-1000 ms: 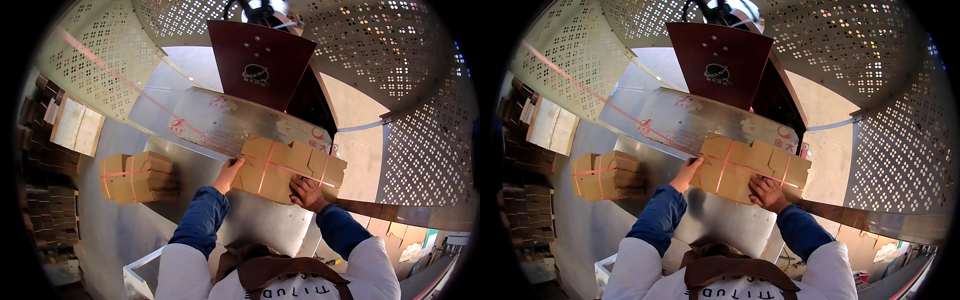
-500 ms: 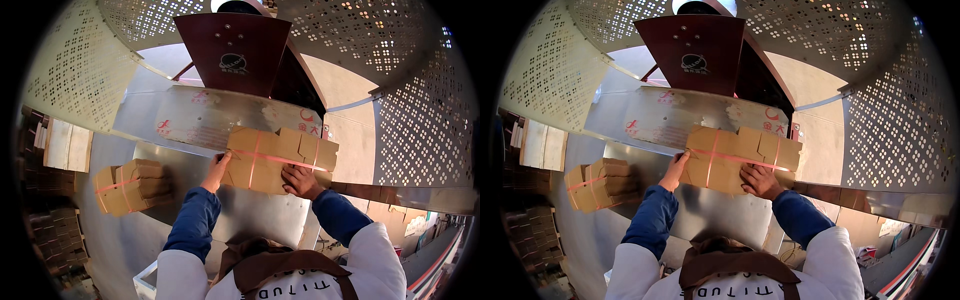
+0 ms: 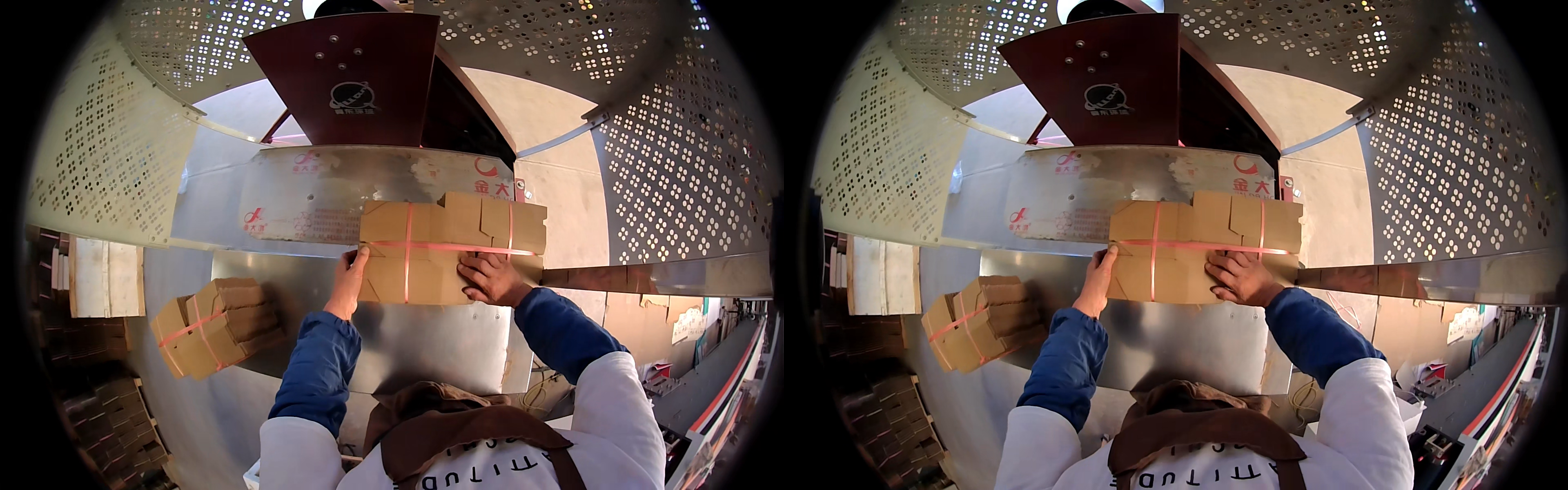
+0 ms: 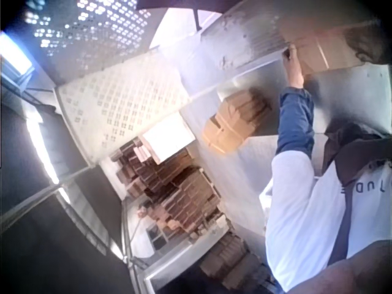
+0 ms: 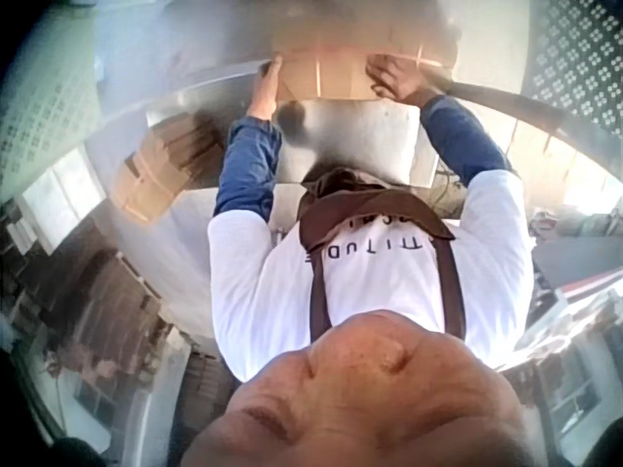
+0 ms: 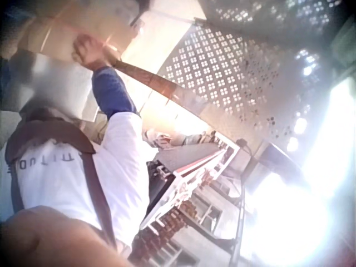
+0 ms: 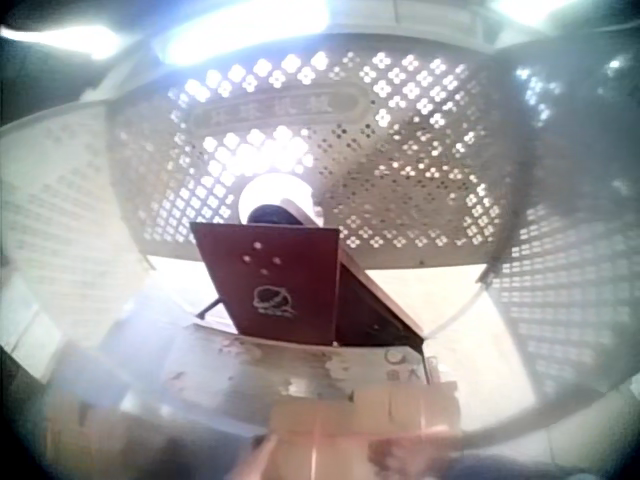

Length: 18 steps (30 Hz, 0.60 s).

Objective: The person gathers stacks of corrugated cardboard pieces from a table, carries them to a strapping machine, and secures them with pink straps. The person repeats this process multiple times, stacking the finished bundles on the machine's platform.

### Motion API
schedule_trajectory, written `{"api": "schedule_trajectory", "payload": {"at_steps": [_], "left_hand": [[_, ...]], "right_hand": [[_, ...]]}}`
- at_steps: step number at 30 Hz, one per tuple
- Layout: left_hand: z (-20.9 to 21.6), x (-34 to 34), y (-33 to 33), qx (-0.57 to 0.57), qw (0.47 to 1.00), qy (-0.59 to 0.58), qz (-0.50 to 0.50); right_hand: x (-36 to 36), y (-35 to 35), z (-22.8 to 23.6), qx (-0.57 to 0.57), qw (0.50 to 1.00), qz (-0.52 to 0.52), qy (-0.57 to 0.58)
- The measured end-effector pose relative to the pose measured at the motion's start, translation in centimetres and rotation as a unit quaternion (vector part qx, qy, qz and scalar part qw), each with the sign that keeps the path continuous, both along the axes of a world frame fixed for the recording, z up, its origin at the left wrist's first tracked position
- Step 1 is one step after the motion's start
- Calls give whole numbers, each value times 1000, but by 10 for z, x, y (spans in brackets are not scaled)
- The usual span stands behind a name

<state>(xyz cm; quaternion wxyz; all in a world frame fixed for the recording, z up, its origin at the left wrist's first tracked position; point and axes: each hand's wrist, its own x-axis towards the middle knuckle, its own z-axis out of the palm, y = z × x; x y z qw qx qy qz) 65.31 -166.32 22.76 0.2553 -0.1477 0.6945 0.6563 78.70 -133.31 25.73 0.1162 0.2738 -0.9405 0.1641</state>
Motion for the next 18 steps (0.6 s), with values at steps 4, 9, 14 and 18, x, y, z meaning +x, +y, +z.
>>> {"api": "schedule_trajectory", "payload": {"at_steps": [4,9,14,18], "left_hand": [[3,3,3,6,1000,-5,4],[1,10,-6,13,1000,8,14],[11,40,-7,34,999,-4,37],[35,159,-32,50,993,6,110]], "right_hand": [[0,-1,14,-4,1000,6,-3],[-24,17,17,-66,970,-223,-79],[-55,33,5,2,914,-402,-50],[-54,15,19,-28,942,-331,-47]]}}
